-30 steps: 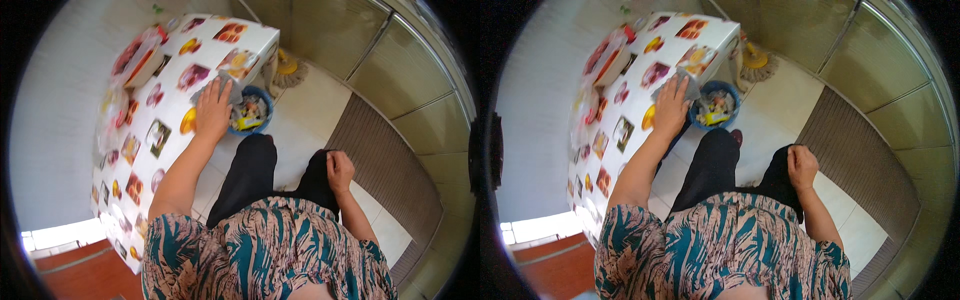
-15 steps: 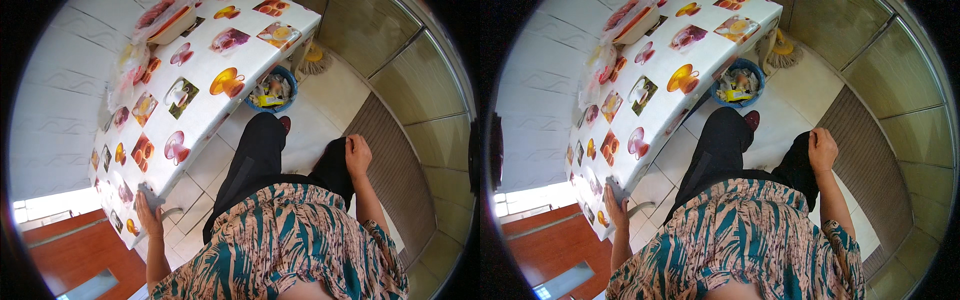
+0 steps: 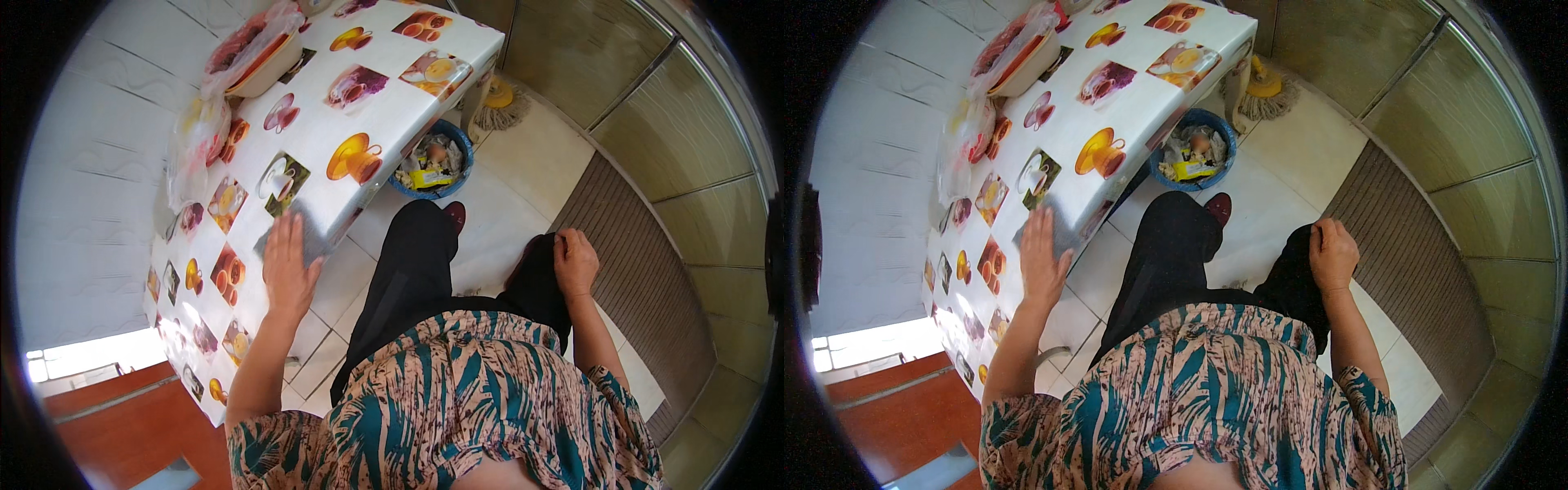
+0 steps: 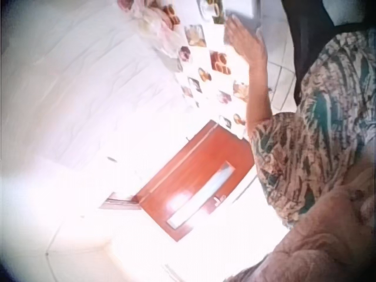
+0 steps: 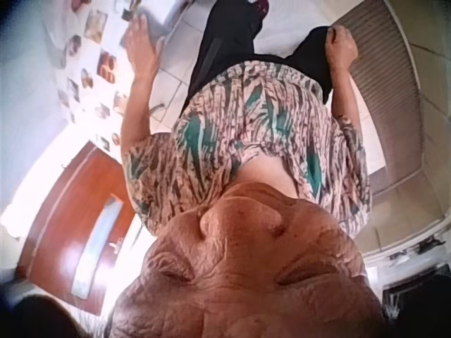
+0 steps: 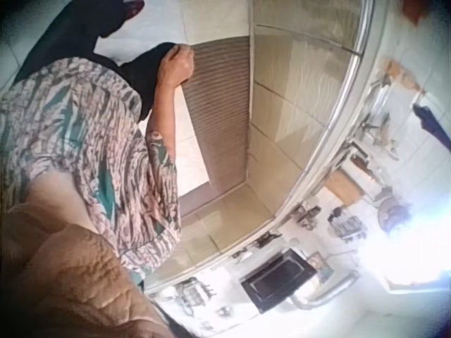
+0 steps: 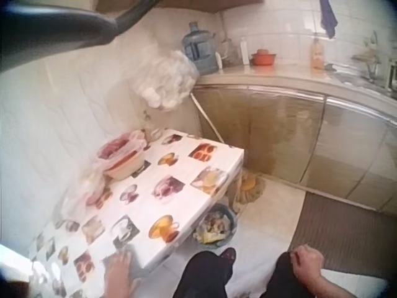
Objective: The person wipes the surface and the side of a patterned table using a cloth, then lifts the cloth with both hands.
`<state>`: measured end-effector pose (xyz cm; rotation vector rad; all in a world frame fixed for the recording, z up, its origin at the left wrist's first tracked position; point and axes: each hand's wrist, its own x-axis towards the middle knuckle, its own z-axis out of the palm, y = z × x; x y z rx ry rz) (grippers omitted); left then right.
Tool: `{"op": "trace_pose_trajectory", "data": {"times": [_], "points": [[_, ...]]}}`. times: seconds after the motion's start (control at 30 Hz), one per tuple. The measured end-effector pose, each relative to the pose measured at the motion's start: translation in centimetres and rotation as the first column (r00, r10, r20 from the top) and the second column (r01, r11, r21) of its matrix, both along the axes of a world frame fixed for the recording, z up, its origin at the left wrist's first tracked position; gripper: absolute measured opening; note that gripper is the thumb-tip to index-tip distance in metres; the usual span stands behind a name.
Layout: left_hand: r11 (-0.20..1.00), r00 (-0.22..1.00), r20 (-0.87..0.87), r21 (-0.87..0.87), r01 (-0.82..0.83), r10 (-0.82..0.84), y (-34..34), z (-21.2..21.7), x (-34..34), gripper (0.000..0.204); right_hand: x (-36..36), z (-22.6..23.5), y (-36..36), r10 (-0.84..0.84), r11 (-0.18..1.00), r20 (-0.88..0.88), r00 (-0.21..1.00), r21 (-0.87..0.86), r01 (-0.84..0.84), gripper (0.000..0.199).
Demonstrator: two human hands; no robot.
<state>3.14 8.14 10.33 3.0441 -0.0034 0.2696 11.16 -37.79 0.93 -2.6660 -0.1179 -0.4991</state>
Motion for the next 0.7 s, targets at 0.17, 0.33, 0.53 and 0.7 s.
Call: {"op": "trace_pose_trajectory", "data": {"times": [0.17,0.33,0.53,0.7], "points": [[0.993,0.988,0.105,-0.008,0.115,-0.113,-3.2,-0.4,9.4,0.073,0.0,0.1,0.0,0.021,1.0,0.04,0.999,0.013,-0.022,0.006],[0.983,0.966,0.2,-0.042,0.178,-0.166,-6.4,-2.1,17.0,0.069,-0.5,0.2,0.1,0.024,1.0,0.005,1.0,0.018,-0.024,0.007],[0.97,0.927,0.325,-0.088,0.228,-0.188,-11.0,-2.1,18.1,0.051,-0.5,0.7,1.3,0.169,0.851,-0.281,0.945,0.526,0.004,0.015],[0.017,0.929,-0.122,-0.992,-0.123,-0.35,-18.1,-0.5,14.7,0.045,0.7,3.9,6.3,0.569,0.33,-0.191,0.8,0.944,-0.01,0.044]]}}
